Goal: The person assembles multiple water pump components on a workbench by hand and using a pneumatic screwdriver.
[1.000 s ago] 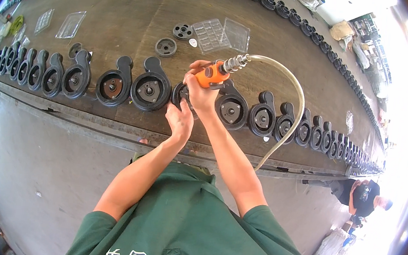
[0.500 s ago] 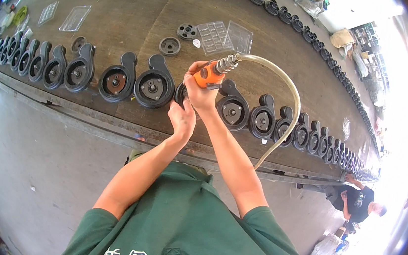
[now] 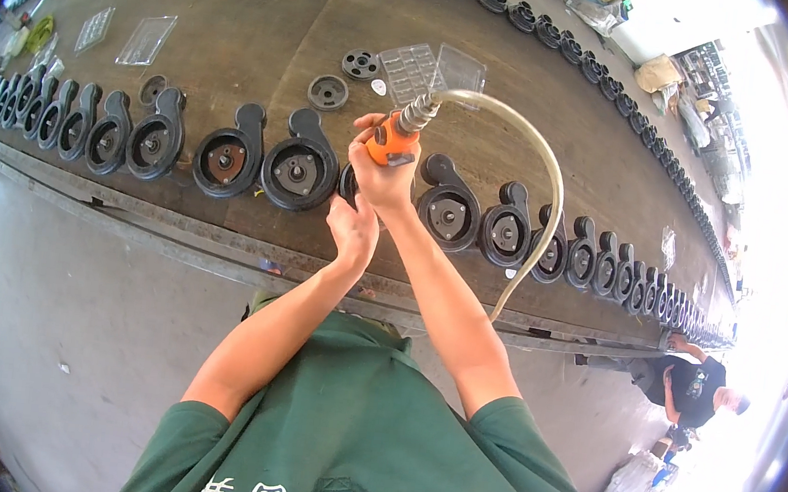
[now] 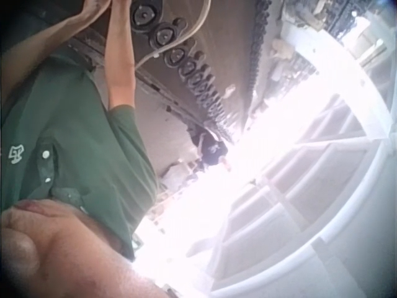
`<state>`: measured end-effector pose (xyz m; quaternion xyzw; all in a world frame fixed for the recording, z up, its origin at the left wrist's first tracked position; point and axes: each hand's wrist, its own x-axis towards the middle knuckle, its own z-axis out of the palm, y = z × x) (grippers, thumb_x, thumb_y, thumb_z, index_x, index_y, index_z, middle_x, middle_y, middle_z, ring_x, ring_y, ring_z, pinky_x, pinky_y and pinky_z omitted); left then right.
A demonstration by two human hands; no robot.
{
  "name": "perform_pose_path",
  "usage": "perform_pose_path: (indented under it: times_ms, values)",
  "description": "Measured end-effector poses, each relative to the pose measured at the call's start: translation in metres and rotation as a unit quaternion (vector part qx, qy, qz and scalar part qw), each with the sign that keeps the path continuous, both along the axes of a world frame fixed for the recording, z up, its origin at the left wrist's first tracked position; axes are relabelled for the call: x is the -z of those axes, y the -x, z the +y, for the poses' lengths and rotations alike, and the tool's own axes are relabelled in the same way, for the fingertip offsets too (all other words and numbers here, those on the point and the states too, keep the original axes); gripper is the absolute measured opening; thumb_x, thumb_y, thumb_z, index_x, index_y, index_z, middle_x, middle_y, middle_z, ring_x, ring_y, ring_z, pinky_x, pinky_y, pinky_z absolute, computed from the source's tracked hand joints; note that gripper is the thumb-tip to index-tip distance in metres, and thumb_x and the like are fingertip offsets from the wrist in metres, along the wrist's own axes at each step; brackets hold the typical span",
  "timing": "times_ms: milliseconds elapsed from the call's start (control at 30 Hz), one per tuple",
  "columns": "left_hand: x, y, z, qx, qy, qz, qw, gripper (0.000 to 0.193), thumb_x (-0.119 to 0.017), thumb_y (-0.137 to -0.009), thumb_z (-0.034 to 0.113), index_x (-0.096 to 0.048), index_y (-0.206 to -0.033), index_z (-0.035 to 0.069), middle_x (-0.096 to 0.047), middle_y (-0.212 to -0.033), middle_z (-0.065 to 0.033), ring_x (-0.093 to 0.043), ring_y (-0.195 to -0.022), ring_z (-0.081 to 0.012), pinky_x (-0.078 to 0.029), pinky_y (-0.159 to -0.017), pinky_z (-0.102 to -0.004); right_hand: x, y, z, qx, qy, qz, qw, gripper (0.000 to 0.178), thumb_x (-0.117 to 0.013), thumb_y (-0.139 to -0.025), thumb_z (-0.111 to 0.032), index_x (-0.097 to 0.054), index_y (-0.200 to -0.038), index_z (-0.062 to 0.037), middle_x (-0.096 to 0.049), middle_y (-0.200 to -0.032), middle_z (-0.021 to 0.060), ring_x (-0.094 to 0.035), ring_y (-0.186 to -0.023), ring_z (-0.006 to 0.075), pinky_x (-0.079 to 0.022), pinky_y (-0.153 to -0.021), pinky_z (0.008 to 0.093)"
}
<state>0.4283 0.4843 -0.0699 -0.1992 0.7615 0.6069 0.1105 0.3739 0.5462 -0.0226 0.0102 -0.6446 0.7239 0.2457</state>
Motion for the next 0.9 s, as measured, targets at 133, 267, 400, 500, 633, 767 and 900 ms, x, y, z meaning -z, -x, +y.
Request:
perform_pose_path:
  times_ms: [133,267,400,500,633,767,900]
  values:
    - [0.014,0.003,-0.007,0.039,-0.030,0.027,0.998,0.041,-0.060,-0.093,0.021,-0.060,-0.120,-0.011,-0.068,-0.111,-0.0320,-0.067,-0.106,-0.0450,-0.052,-0.091,-0.0451,-0.015,-0.015,-0.001,0.013,0.017,-0.026,0.999,0.027,-0.058,-0.086,0.005,-0.052,-0.113,0.0017,-0.062,-0.080,0.0060,-0.061,-0.071,0.0146,-0.053,-0.070,0.0295]
    - [-0.001,0.006,-0.016,0.033,-0.175,-0.011,0.984,0.037,-0.063,-0.092,0.017,-0.061,-0.117,-0.009,-0.071,-0.099,-0.0241,-0.072,-0.093,-0.0330,-0.058,-0.081,-0.0432,-0.025,-0.035,0.009,0.045,0.018,-0.010,0.999,0.025,-0.054,-0.089,0.002,-0.048,-0.113,0.0004,-0.059,-0.077,0.0060,-0.058,-0.072,0.0152,-0.051,-0.073,0.0321]
    - [0.024,0.004,-0.014,0.037,-0.164,0.031,0.985,0.036,-0.062,-0.091,0.013,-0.060,-0.119,-0.009,-0.070,-0.106,-0.0213,-0.071,-0.091,-0.0246,-0.061,-0.071,-0.0375,-0.014,-0.055,0.020,0.046,0.036,-0.021,0.998,0.023,-0.054,-0.089,0.002,-0.047,-0.111,0.0008,-0.058,-0.077,0.0058,-0.057,-0.072,0.0160,-0.051,-0.073,0.0328]
    - [0.042,0.006,-0.014,0.046,-0.216,-0.005,0.975,0.034,-0.061,-0.089,0.014,-0.063,-0.116,-0.008,-0.071,-0.104,-0.0180,-0.069,-0.095,-0.0251,-0.054,-0.087,-0.0375,-0.009,-0.062,0.020,0.072,0.068,-0.030,0.995,0.022,-0.053,-0.089,0.004,-0.048,-0.110,0.0007,-0.057,-0.076,0.0055,-0.057,-0.070,0.0164,-0.051,-0.073,0.0331]
    - [0.055,0.009,-0.016,0.083,-0.271,-0.009,0.959,0.030,-0.056,-0.094,0.010,-0.059,-0.120,-0.005,-0.067,-0.109,-0.0146,-0.070,-0.093,-0.0227,-0.061,-0.076,-0.0395,-0.008,-0.064,0.019,0.080,0.083,-0.040,0.992,0.022,-0.052,-0.087,0.005,-0.048,-0.109,0.0006,-0.057,-0.075,0.0057,-0.057,-0.068,0.0167,-0.051,-0.071,0.0335]
    - [0.054,0.010,-0.017,0.092,-0.281,-0.019,0.955,0.030,-0.053,-0.097,0.009,-0.056,-0.123,-0.004,-0.066,-0.112,-0.0133,-0.070,-0.093,-0.0230,-0.065,-0.072,-0.0406,-0.005,-0.064,0.020,0.080,0.081,-0.039,0.993,0.022,-0.052,-0.087,0.005,-0.048,-0.109,0.0006,-0.057,-0.075,0.0058,-0.057,-0.068,0.0169,-0.051,-0.071,0.0338]
    - [0.033,0.008,-0.017,0.057,-0.292,-0.027,0.954,0.029,-0.059,-0.091,0.009,-0.062,-0.114,-0.009,-0.068,-0.101,-0.0145,-0.068,-0.083,-0.0194,-0.060,-0.068,-0.0348,-0.004,-0.064,0.021,0.083,0.079,-0.028,0.993,0.023,-0.052,-0.087,0.005,-0.048,-0.109,0.0003,-0.057,-0.076,0.0060,-0.057,-0.068,0.0169,-0.051,-0.071,0.0339]
